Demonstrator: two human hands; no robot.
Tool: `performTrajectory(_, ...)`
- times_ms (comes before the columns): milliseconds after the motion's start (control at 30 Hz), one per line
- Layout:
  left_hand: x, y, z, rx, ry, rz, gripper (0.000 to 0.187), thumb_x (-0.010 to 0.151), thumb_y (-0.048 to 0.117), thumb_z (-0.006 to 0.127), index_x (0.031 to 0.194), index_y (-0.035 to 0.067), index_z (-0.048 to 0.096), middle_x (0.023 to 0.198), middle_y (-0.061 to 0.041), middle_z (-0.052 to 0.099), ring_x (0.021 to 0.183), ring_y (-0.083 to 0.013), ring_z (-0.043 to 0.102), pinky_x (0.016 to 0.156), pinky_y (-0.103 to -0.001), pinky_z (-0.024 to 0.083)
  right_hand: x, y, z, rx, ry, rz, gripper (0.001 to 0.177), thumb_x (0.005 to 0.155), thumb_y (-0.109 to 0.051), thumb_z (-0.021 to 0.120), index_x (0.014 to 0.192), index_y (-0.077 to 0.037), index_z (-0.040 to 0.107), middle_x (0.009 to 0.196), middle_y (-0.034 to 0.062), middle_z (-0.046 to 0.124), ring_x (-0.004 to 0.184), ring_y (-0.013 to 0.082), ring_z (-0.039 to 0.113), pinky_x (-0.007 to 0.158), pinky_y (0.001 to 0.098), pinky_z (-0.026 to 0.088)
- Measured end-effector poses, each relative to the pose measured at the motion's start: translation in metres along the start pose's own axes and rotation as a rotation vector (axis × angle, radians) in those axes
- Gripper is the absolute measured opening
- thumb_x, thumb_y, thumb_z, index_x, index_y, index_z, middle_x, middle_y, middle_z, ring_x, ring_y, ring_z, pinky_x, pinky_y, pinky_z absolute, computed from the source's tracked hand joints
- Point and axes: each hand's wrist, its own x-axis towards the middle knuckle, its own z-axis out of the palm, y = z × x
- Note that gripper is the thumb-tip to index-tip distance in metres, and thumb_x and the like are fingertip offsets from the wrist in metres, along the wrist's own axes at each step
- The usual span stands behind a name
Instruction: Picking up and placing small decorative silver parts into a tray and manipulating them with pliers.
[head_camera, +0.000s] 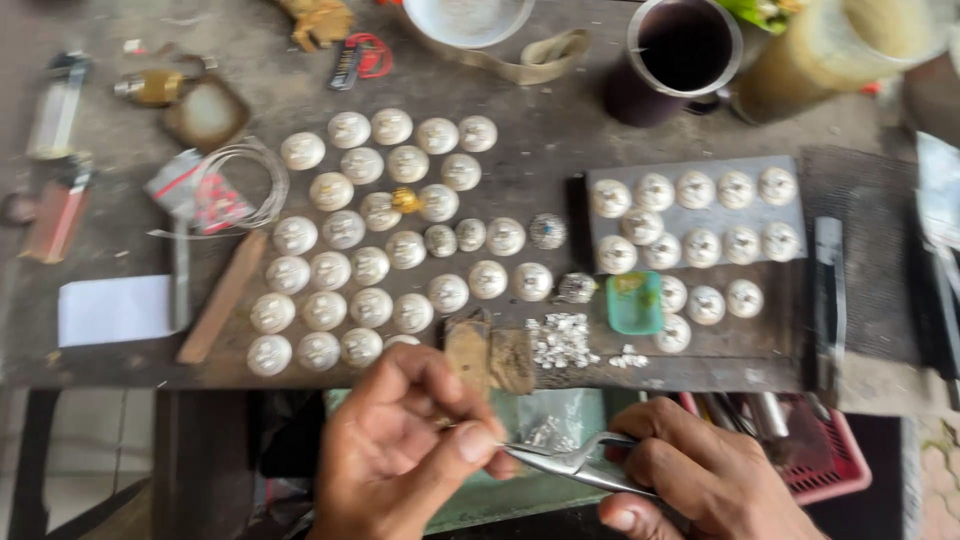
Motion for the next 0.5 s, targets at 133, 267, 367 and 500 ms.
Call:
performTrajectory(133,-0.004,-0.009,0.004,0.068,0.021,0.136,0.023,0.069,0.004,0.067,0.082,0.004,0.048,0.06,-0.015,0.063,0.048,-0.0206,0.063,0.05,-0.028,0.055,0.005,-0.011,-0.003,0.102,0.194,-0.041,0.029,0.074,-0.024,0.067,0.067,-0.006,0.045,0.079,0.0098,0.057,0.051,0.0124,0.055,0.045,0.0195,0.046)
performTrajectory(267,-0.015,-0.032,0.017,0.306,0.126,0.064,0.019,0.061,0.002,0.069,0.071,0.008,0.054,0.058,-0.007,0.068,0.052,-0.0139,0.065,0.051,-0.023,0.053,0.022,-0.045,0.006,0.07,0.564,0.12,0.034,0.066,-0.014,0.065,0.053,-0.012,0.034,0.062,-0.0007,0.064,0.044,0.0033,0.06,0.041,0.0155,0.045)
performTrajectory(367,-0.02,-0.045,0.017,0.22,0.049,-0.004,0.021,0.061,-0.006,0.069,0.072,0.004,0.055,0.06,-0.01,0.066,0.052,-0.0154,0.063,0.054,-0.025,0.055,0.013,-0.027,0.007,0.122,0.347,-0.247,0.023,0.079,-0.007,0.057,0.061,-0.007,0.043,0.079,0.0068,0.066,0.06,0.0139,0.069,0.046,0.0183,0.053)
performTrajectory(500,-0.018,-0.044,0.02,0.23,0.209,-0.179,0.019,0.059,-0.002,0.073,0.07,0.002,0.058,0.061,-0.016,0.075,0.053,-0.0193,0.069,0.054,-0.028,0.057,0.007,-0.026,0.019,0.039,0.381,-0.23,0.023,0.085,-0.008,0.044,0.063,-0.006,0.04,0.083,0.0082,0.065,0.059,0.0143,0.065,0.046,0.0197,0.051)
